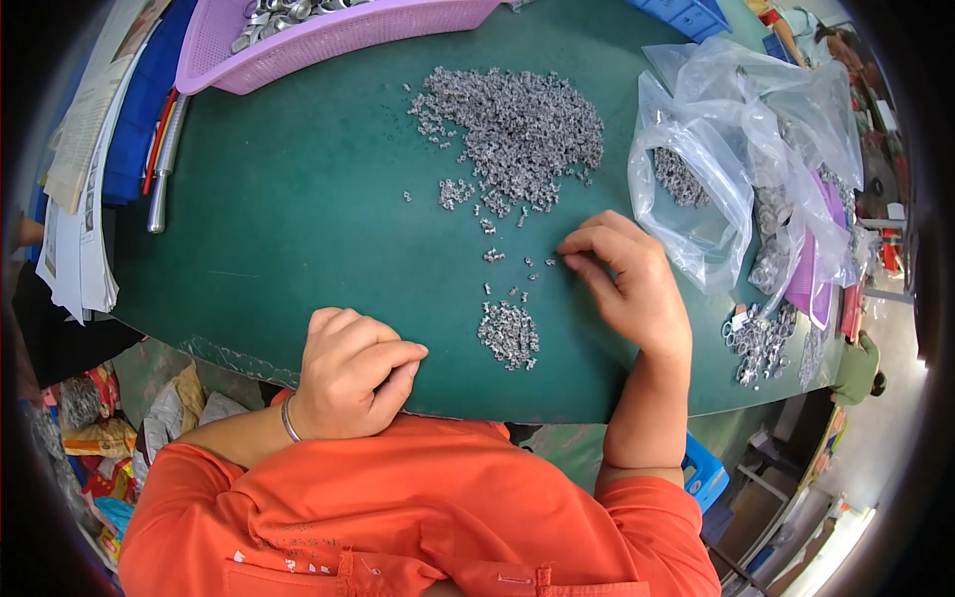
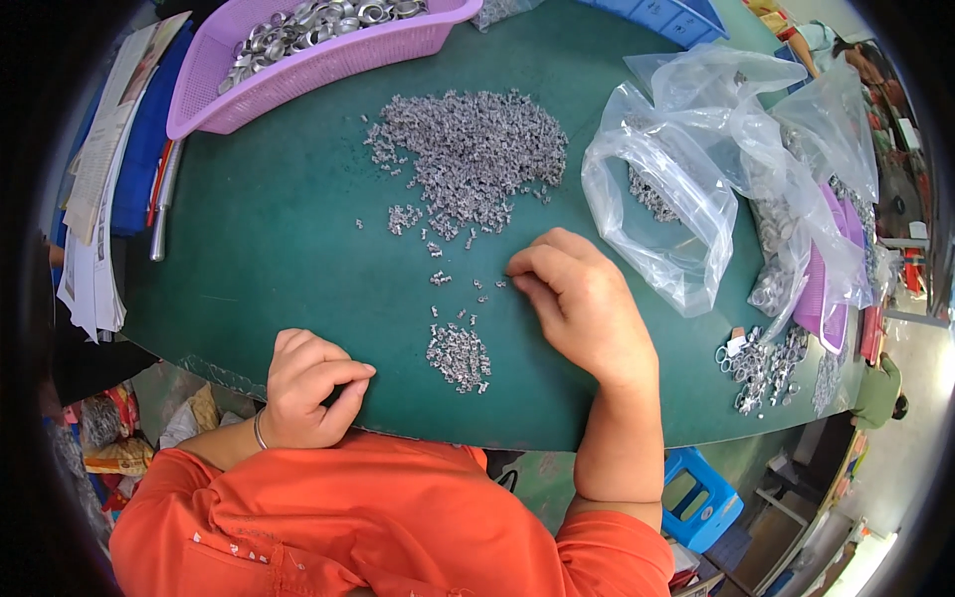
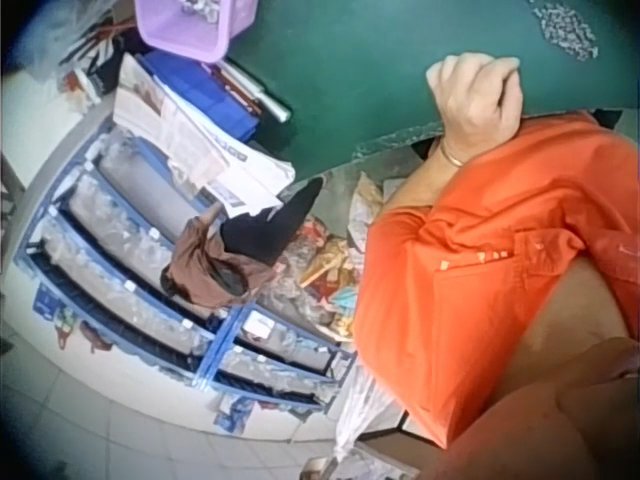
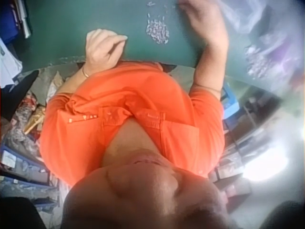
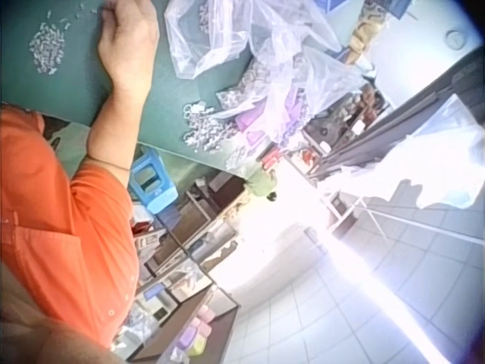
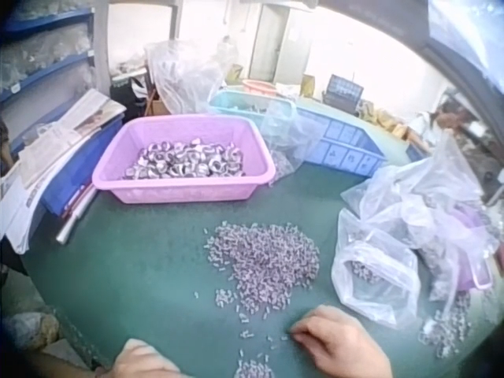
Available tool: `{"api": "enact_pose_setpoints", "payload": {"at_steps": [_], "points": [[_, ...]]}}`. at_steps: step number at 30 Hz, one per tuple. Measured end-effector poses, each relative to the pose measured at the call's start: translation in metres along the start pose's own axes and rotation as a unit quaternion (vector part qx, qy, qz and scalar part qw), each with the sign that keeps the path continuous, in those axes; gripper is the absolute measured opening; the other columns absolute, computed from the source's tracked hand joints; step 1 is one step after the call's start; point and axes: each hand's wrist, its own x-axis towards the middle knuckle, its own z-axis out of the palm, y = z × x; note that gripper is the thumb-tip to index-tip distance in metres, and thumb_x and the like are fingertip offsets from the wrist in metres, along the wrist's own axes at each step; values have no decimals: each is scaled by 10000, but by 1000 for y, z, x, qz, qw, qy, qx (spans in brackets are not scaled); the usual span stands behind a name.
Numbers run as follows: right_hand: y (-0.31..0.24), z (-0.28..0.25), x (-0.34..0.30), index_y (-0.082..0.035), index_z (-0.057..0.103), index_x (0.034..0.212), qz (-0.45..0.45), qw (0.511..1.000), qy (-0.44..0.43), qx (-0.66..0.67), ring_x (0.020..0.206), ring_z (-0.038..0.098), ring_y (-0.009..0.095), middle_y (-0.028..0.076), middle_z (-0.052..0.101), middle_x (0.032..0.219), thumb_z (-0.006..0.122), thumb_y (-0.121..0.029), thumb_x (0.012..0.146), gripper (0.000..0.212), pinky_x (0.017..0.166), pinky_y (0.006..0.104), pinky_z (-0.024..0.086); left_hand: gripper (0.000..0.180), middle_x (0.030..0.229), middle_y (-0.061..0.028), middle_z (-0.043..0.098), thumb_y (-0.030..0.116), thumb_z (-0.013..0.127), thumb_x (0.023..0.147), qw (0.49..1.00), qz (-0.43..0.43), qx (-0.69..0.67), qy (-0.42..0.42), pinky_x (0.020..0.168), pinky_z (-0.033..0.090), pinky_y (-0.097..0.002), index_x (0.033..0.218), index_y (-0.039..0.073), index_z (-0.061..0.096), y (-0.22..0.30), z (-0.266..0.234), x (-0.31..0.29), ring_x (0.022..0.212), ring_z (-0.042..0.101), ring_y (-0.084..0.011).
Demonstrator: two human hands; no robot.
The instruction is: The person sets aside a basket of metal rings and sorts small metal components scattered on the table by hand, separating them into a smaller pile.
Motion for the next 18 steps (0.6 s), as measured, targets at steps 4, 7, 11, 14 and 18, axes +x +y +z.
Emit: {"api": "enact_pose_setpoints", "payload": {"at_steps": [4, 7, 11, 14, 18], "points": [[-2, 5, 2, -27, 692, 898, -10, 999, -29, -22, 807, 622, 317, 109, 624, 869, 721, 8, 799, 110, 695, 395, 506, 193, 779, 6, 619, 16, 758, 729, 1000, -3, 9, 2, 741, 385, -352, 889, 112, 710, 1, -1, 0, 681, 563, -192], [1, -5, 0, -34, 694, 899, -13, 997, -74, 31, 831, 617, 310, 108, 623, 865, 726, -2, 801, 107, 710, 400, 504, 190, 781, 6, 620, 15, 758, 730, 1000, -4, 2, 2, 737, 383, -351, 887, 111, 710, 1, -1, 2, 680, 562, -191], [-3, 0, 2, -42, 698, 878, -18, 994, -81, 72, 843, 611, 306, 99, 627, 856, 738, -17, 784, 106, 722, 400, 498, 189, 784, 7, 621, 12, 757, 732, 1000, -5, 3, 0, 738, 384, -351, 886, 111, 711, 1, 0, 2, 680, 563, -191], [-3, 8, 4, -39, 697, 855, -63, 996, -66, -9, 842, 612, 305, 83, 631, 850, 751, -38, 775, 97, 721, 398, 493, 181, 784, 7, 621, 19, 759, 733, 1000, -4, 2, 1, 736, 386, -350, 882, 111, 713, 0, 0, 2, 679, 564, -193], [3, 1, 3, -39, 705, 878, -87, 985, -127, 71, 839, 615, 306, 90, 646, 875, 757, -38, 773, 117, 717, 404, 496, 164, 782, 9, 618, 31, 760, 737, 1000, -4, 3, -3, 728, 387, -348, 874, 110, 717, -1, 0, 1, 676, 562, -191]]}}
